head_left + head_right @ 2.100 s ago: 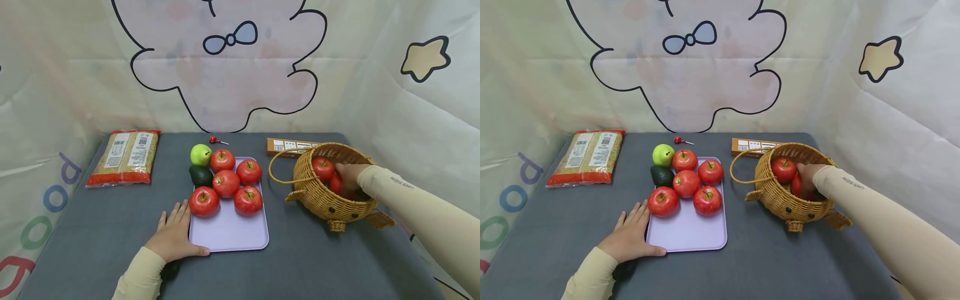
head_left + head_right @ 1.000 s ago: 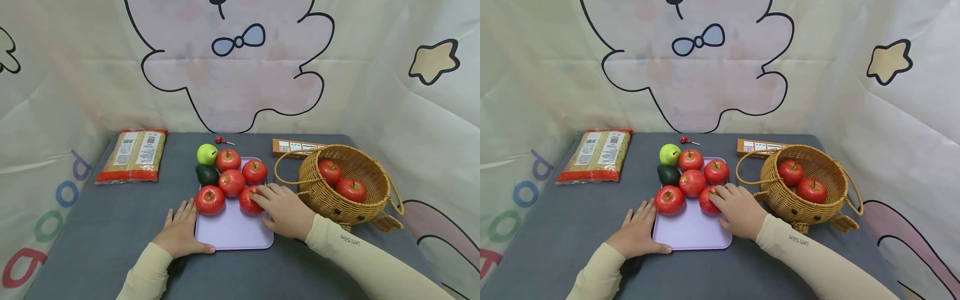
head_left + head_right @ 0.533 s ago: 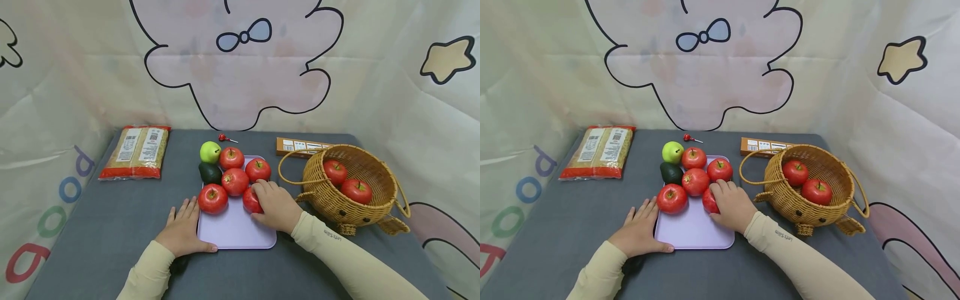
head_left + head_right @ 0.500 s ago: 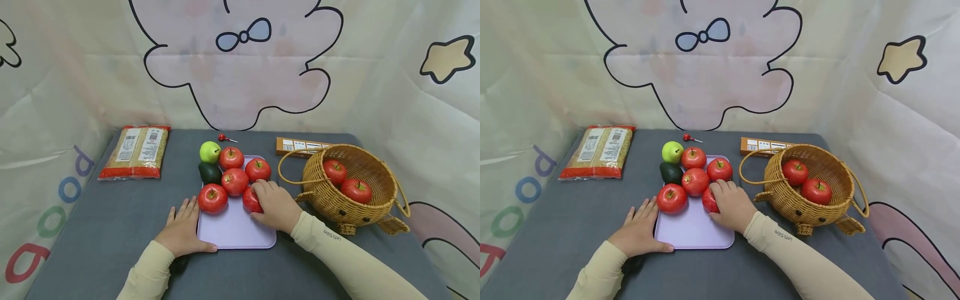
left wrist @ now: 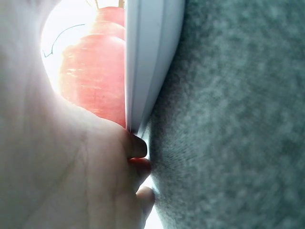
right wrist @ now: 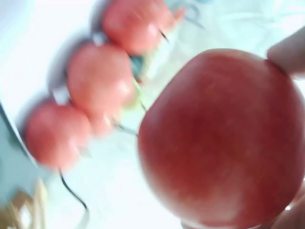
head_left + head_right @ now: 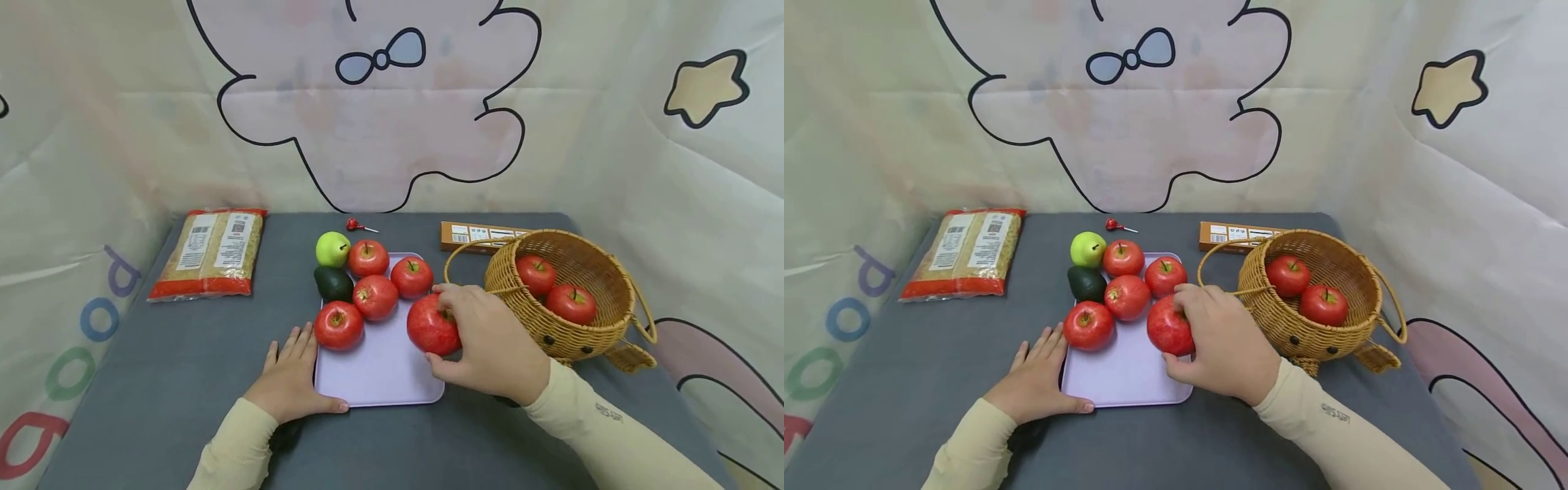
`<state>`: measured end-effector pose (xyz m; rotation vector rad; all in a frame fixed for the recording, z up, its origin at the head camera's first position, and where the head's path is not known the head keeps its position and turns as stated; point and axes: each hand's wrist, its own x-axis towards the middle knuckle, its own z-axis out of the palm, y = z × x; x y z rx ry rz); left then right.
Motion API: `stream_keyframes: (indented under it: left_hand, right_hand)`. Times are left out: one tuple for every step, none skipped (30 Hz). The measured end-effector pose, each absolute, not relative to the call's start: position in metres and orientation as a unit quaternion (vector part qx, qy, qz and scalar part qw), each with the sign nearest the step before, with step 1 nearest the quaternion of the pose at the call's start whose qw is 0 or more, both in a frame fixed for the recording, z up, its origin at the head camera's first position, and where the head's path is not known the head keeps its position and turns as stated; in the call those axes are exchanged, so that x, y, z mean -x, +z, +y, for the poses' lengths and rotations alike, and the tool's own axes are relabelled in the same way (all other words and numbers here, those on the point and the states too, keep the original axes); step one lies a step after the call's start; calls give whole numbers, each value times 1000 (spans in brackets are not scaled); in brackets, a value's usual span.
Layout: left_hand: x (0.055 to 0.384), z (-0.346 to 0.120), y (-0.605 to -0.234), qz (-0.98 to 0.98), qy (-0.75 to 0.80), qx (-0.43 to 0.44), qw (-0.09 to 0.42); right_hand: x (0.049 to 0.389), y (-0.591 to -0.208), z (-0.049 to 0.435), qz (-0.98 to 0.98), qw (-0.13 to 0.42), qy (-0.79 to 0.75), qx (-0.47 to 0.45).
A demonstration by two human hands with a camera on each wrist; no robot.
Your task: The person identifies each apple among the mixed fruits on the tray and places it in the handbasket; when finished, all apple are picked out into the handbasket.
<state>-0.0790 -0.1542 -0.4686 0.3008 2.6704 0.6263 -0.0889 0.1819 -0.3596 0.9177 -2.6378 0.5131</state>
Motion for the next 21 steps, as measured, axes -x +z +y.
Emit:
stream_keyframes:
  left_hand:
    - [79,-154,-469,950,224,-107,190]
    - [79,-155,-469,950,224,-106,190]
    - [79,-155,-469,950,223,-107,190]
    - [78,-155,-469,950,223,-107,188]
    - [78,-155,-469,951,224,-107,187]
    - [78,-155,-469,950,224,-108,186]
    - [78,-154,-469,951,223,-108,187]
    - [78,-154,-470,951,222,-108,187]
    - [78,-154,-470,951,221,-107,187]
    - [78,-154,-469,951,222,-107,187]
    - [78,-155,-469,951,223,-108,187]
    - [77,-155,-469,951,223,-107,187]
    - [77,-155,-469,951,223,-107,186]
    - [77,-155,-470,951,224,-107,186]
    - [77,-155,-469,950,225,-108,186]
    - [77,-155,-469,950,224,-109,186]
    - [77,-154,-469,950,224,-109,186]
    - [77,-154,-469,951,222,-109,187]
    - [77,-154,-469,951,221,-109,187]
    - [77,-154,-468,951,220,-109,188]
    - [77,-154,-468,951,221,-110,187]
  right_hand:
    - [87,-351,189,-919,163,173,-315]
    - [85,-343,196,-920,174,169,-309]
    - [84,-336,204,-921,184,165,-302]
    - [85,-328,212,-923,191,162,-292]
    - [85,-321,221,-927,196,159,-279]
    - [87,-314,231,-932,196,155,-263]
    - [89,-308,241,-937,197,150,-246]
    - [92,-303,252,-944,188,148,-226]
    - [96,-298,262,-952,172,148,-207]
    - [100,-295,274,-958,153,150,-191]
    - [106,-292,285,-963,132,152,-177]
    - [112,-292,296,-968,108,154,-167]
    - [119,-292,307,-972,84,156,-157]
    - [125,-294,316,-974,57,159,-150]
    - [132,-296,325,-976,32,159,-145]
    - [139,-299,334,-977,11,157,-143]
    - [144,-302,341,-978,-10,152,-139]
    - [149,-305,347,-979,-30,145,-138]
    - [153,-308,351,-980,-48,138,-135]
    - [156,-311,355,-980,-65,132,-136]
    - [159,-313,358,-980,-80,124,-136]
